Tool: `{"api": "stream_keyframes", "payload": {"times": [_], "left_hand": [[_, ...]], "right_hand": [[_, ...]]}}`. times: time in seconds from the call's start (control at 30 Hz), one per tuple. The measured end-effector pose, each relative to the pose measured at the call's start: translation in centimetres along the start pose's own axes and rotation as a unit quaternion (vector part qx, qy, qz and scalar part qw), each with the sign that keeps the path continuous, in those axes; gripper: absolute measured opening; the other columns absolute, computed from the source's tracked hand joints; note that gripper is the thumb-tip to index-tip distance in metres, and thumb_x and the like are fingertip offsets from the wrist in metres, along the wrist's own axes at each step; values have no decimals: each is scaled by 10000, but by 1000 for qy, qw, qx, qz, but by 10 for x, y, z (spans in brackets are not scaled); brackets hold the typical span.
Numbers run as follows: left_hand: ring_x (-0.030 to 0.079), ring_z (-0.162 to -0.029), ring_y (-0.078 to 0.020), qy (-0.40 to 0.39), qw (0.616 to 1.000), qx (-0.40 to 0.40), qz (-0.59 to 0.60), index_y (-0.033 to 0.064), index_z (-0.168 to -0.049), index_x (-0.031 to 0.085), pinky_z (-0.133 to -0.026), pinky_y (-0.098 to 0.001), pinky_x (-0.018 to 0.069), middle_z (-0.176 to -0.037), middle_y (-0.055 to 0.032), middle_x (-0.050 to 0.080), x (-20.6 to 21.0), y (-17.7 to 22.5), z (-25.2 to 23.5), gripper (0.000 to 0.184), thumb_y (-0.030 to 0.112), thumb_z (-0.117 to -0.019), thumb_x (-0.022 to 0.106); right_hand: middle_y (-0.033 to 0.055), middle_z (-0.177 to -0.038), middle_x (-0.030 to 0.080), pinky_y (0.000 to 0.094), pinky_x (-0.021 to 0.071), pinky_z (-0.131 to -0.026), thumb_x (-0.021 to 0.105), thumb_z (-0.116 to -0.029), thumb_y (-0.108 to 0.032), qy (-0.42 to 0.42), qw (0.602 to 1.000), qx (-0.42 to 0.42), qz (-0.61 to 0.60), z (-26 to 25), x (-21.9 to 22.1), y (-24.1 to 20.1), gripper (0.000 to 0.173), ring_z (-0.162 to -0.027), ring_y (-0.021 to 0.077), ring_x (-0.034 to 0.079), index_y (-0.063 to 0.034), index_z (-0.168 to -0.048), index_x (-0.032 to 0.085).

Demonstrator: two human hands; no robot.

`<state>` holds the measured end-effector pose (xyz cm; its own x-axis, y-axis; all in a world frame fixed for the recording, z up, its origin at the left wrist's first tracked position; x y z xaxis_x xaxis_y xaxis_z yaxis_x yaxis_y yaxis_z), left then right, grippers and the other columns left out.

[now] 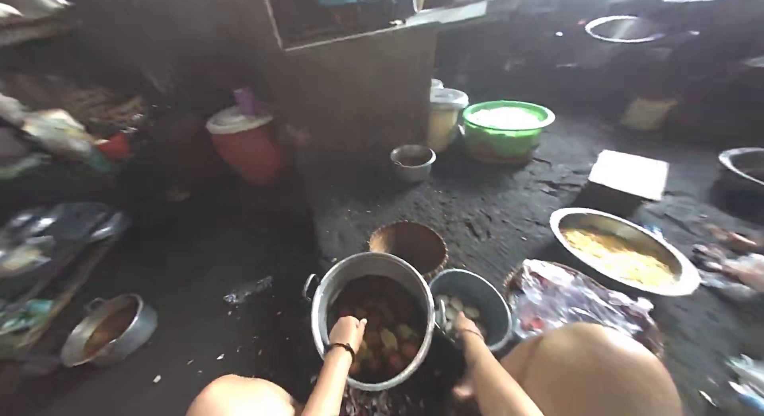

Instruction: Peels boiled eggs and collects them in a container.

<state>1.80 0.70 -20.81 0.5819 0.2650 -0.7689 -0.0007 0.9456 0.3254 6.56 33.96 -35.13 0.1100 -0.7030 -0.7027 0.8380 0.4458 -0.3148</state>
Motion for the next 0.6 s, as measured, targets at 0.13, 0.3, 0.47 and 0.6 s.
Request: {"api": "stream_keyframes", "payload": {"times": [0.13, 0.3, 0.47, 0.6], "left_hand": [[623, -1230, -371, 18, 999, 31, -6, 13, -1222, 682, -1028, -580, 482, -1281, -221, 659, 0, 6, 2, 533, 401, -1114, 334], [605, -1271, -343, 145, 976, 138, 82, 144, -1545, 437, -1081, -509, 478, -1426, -199, 577, -48, 46, 49, 479, 102, -1069, 402], [634, -1236, -305, 245, 949, 192, 55, 128, -1454, 554, -1053, -484, 501, -1379, -150, 628, -70, 58, 69, 416, 118, -1062, 416], [535, -1323, -418, -43, 992, 22, -116, 17, -1349, 616, -1081, -661, 396, -1396, -224, 592, -25, 27, 53, 399, 219, -1005, 597]], "right_hand": [[303, -1431, 541, 579, 447, -1100, 652, -987, -247, 43, 991, -101, 77, 20, -56, -47, 652, -1349, 436, 531, 38, -1513, 394], [240, -1144, 687, 506, 523, -1003, 540, -1028, -45, 115, 879, -446, -122, 139, -181, -141, 235, -1087, 336, 671, 91, -1200, 625], [152, -1138, 721, 385, 560, -979, 558, -942, 56, 87, 780, -607, -122, 233, -161, -181, 235, -1077, 210, 694, 44, -1145, 675], [237, -1290, 654, 586, 436, -1090, 627, -968, -53, -147, 800, -518, 265, 209, -49, -174, 271, -1255, 391, 595, 6, -1221, 702]]}}
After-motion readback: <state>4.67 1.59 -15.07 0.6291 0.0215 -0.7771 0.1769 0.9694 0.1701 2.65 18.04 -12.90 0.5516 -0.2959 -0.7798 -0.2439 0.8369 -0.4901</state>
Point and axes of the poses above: each hand's wrist, its own z-axis away from the middle knuckle, its own x-axis out of the palm, y = z × x, the point moved 3 cm from there along -z, towards the middle knuckle
